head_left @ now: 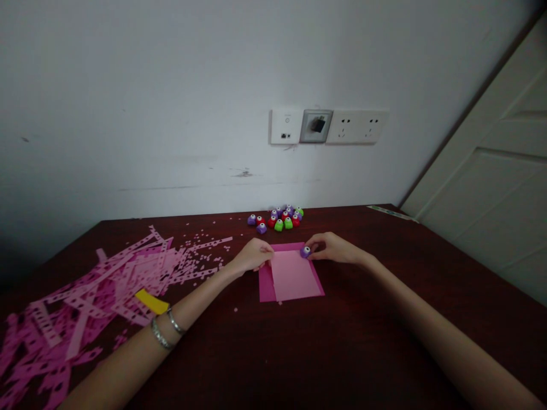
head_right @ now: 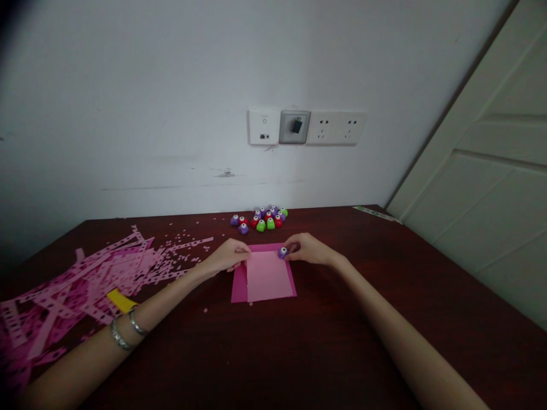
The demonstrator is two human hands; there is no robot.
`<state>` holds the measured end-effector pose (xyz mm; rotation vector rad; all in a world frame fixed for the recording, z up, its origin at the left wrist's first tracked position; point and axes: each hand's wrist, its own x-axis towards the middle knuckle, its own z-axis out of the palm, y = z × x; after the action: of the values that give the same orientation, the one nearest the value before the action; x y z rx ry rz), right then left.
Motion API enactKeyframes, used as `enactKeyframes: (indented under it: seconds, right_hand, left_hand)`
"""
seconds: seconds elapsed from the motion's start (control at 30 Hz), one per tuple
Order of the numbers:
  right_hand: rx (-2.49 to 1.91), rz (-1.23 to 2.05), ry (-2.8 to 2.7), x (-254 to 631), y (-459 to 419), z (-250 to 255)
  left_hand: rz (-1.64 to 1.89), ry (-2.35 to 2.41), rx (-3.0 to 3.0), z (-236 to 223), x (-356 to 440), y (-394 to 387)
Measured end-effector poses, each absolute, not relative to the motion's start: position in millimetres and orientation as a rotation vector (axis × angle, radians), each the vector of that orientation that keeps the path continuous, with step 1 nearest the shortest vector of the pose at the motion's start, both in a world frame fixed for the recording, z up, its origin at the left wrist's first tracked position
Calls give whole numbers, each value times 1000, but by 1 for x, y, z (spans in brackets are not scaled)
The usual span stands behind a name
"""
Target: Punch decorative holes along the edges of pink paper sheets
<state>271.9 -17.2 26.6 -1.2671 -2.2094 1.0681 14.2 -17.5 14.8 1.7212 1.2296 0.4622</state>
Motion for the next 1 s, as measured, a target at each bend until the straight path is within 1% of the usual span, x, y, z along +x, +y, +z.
enactKeyframes:
  seconds: [0.3, 0.53, 0.63, 0.77, 1.0]
  right_hand:
    - [-1253, 1049, -2250, 272, -17, 27]
    - [-1291, 987, -2279, 272, -17, 26]
    - [-1281, 985, -2281, 273, -17, 26]
    - [-1276, 1060, -2250, 275, -18, 28]
    - [-1310, 1107, -2238, 278, -16, 28]
  left_hand:
    - [426, 1322, 1864, 13, 14, -17]
    - [540, 1553, 2604, 17, 24, -36]
    - [467, 1381, 2802, 18, 34, -52]
    - [353, 1190, 2812, 15, 42, -65]
    - [163, 1140, 2719, 10, 41, -69]
